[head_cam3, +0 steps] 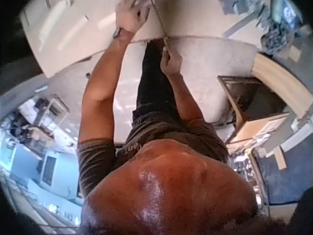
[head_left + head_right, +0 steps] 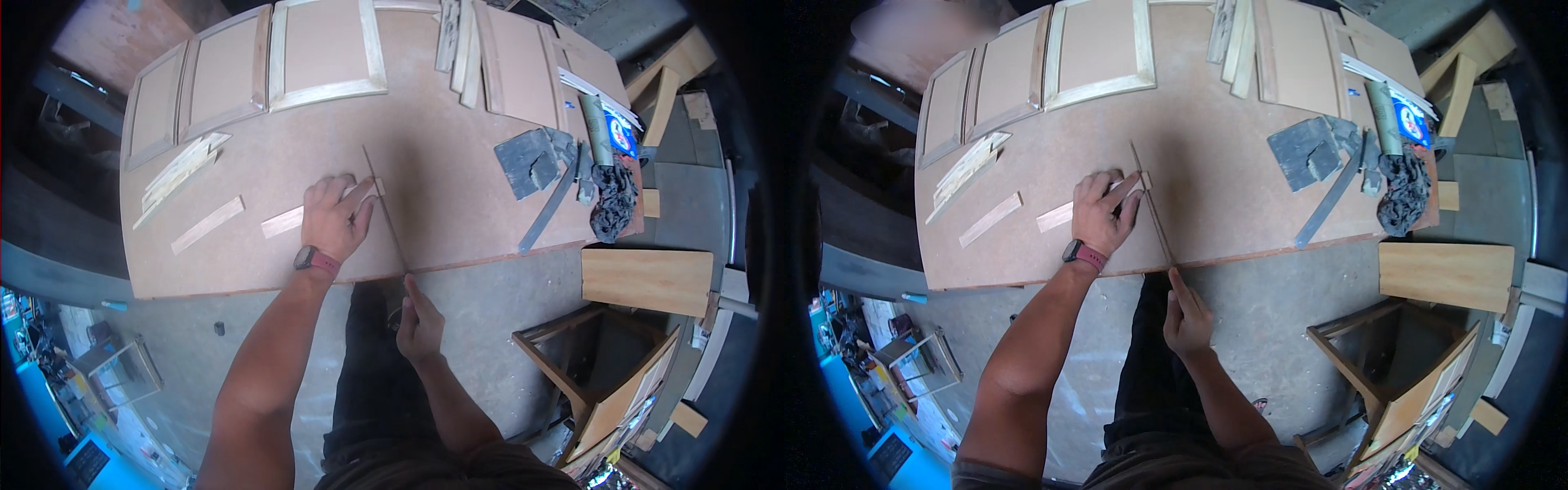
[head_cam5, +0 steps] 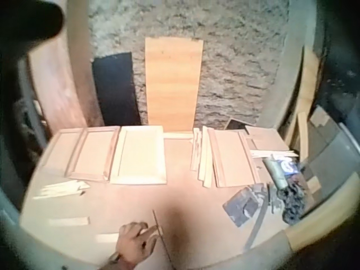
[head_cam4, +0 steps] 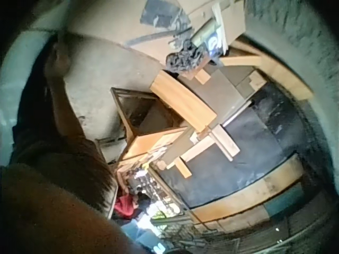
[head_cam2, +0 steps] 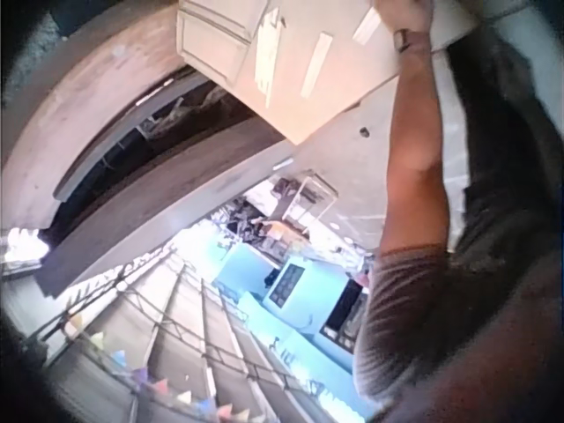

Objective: The person marks a wood piece with a pencil and square, then saws it with a hand saw.

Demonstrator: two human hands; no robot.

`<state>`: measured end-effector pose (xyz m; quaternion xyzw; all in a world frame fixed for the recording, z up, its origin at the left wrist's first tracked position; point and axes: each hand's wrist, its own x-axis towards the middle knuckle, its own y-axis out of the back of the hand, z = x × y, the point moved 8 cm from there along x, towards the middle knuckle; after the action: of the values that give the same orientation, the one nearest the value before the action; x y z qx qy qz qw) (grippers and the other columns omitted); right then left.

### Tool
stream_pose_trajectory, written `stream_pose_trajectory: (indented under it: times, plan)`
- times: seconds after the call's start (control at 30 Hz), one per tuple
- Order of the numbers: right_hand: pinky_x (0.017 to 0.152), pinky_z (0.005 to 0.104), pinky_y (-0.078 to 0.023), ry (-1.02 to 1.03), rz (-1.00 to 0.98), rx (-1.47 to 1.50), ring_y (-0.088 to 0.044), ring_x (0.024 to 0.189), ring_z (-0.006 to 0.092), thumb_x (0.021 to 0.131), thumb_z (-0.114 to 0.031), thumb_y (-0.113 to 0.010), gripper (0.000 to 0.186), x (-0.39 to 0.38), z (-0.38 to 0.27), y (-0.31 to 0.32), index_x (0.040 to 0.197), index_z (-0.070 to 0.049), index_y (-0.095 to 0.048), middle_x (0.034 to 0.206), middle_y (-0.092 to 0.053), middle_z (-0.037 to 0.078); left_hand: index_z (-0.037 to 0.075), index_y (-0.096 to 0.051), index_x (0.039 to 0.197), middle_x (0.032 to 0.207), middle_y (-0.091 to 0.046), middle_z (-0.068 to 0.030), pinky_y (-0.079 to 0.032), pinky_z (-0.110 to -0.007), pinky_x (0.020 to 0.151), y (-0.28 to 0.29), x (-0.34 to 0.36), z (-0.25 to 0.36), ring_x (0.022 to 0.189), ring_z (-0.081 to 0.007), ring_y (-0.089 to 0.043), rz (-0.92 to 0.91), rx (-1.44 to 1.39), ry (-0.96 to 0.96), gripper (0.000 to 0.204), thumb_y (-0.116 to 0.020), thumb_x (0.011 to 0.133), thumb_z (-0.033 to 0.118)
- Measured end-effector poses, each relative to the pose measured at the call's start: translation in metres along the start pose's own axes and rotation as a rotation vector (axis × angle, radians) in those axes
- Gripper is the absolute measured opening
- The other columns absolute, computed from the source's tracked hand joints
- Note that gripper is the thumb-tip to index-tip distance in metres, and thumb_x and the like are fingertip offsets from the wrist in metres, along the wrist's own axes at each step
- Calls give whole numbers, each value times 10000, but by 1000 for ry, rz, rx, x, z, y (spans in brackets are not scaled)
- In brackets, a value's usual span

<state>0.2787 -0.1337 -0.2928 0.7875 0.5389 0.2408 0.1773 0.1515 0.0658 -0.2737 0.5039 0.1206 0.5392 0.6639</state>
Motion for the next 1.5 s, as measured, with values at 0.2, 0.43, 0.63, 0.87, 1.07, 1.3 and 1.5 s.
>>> stream_pose_trajectory:
  times: [0.2,0.43,0.63,0.87,1.07,1.3,1.5]
  plan:
    - [862,399,-583,-60,-69,57,-736,1029,426,1048,-34,-530,381,-7,6,-3,1420,7,-601,1212,-716,272,102,-785,962,922,-674,-96,-499,-412,798,1,8,-16,889,-316,-632,154,-188,214,145,-758,883,221]
    - [857,402,-592,-47,-64,48,-734,1061,421,1057,-60,-528,368,0,2,-4,1409,17,-604,1235,-706,287,75,-615,744,828,-626,-121,-501,-484,758,-12,17,-23,834,-356,-625,188,160,445,274,-676,923,273]
    - [651,348,-584,87,26,10,-725,751,298,1054,-55,-558,394,2,3,-6,1443,-2,-591,968,-738,207,69,-648,791,864,-646,-133,-521,-478,781,-9,26,-22,859,-364,-642,174,171,387,231,-640,947,239]
    - [625,335,-575,68,-9,9,-707,720,260,1066,-66,-548,396,2,5,-5,1456,-11,-581,914,-729,182,54,-676,857,908,-687,-139,-550,-476,810,-14,32,-21,914,-363,-672,21,207,298,230,-596,969,239]
    - [613,303,-576,106,54,-26,-697,706,245,1080,-100,-540,383,-1,-1,-4,1452,-26,-593,917,-735,164,57,-669,828,881,-674,-128,-546,-472,781,-16,32,-22,869,-348,-664,83,189,271,185,-618,923,207]
    - [574,252,-549,109,73,-41,-685,674,210,1081,-96,-545,383,-1,-4,-4,1456,-31,-592,925,-743,164,55,-664,786,852,-666,-131,-546,-468,761,-16,31,-25,833,-342,-661,82,166,283,196,-626,919,194]
    - [561,275,-569,94,50,-26,-708,661,230,1076,-90,-550,382,4,-9,-3,1450,-28,-597,1001,-763,193,41,-668,759,846,-680,-145,-558,-476,779,-16,31,-32,844,-358,-673,103,143,371,243,-626,931,208]
